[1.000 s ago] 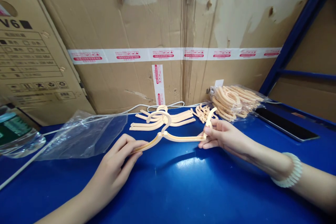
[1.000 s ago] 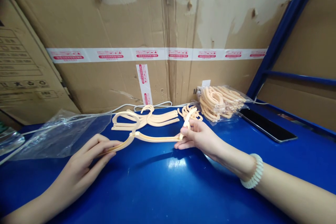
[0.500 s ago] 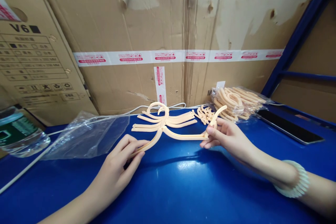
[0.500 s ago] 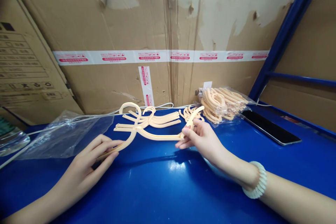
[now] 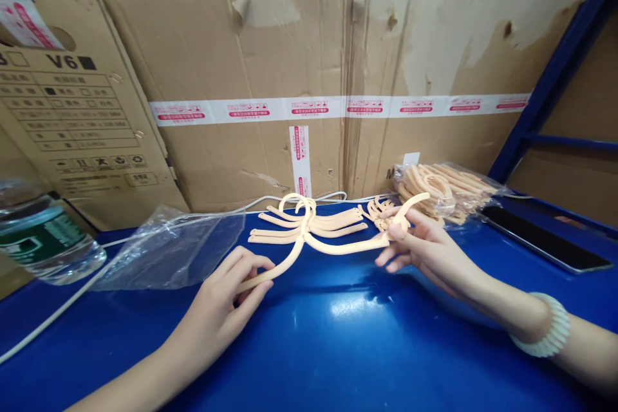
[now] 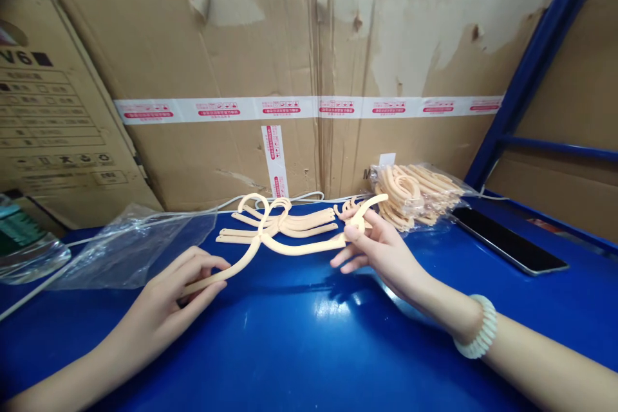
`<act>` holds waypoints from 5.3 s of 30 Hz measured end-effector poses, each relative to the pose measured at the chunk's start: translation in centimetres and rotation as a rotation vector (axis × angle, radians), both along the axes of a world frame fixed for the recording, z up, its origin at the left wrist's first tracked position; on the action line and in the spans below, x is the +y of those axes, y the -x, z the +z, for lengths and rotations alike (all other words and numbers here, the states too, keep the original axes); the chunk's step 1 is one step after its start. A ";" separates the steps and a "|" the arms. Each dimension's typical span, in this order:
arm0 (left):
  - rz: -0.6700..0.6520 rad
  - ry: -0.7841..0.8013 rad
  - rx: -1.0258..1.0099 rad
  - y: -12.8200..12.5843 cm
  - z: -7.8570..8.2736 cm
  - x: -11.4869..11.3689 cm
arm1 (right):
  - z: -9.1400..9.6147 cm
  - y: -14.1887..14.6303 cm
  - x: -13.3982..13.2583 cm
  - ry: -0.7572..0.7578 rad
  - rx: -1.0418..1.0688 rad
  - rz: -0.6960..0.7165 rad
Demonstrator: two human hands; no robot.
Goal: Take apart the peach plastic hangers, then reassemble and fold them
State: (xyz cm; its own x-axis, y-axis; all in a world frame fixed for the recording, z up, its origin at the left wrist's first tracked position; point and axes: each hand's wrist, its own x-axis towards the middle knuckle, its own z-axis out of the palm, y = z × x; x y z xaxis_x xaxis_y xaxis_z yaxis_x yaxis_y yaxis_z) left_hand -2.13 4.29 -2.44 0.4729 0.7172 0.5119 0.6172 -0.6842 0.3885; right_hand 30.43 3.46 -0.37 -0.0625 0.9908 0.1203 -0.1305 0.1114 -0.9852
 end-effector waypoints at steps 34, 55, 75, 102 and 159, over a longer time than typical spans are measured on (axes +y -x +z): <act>-0.066 0.045 0.287 2.3 1.1 1.6 | 2.1 -6.0 2.0 -0.030 -1.194 0.479; -0.017 -0.086 0.325 1.8 0.6 1.6 | 1.4 -5.6 2.4 -0.184 -1.317 0.209; -0.019 -0.071 0.277 2.0 0.6 1.5 | 2.0 -7.1 2.3 -0.049 -1.432 0.196; 0.007 -0.089 0.322 1.9 0.6 1.5 | 1.8 -7.0 2.5 -0.045 -1.453 0.202; -0.056 -0.319 0.229 1.4 0.8 0.6 | -2.2 -2.4 5.6 -0.680 -1.283 0.022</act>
State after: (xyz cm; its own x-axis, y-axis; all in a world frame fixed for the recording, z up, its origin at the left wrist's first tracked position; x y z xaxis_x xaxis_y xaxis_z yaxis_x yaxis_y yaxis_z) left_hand -3.57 4.92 -1.66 0.6344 0.5090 0.5818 0.6218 -0.7832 0.0071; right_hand 32.79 9.01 -2.53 -0.5007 0.7634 0.4081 0.7748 0.6055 -0.1819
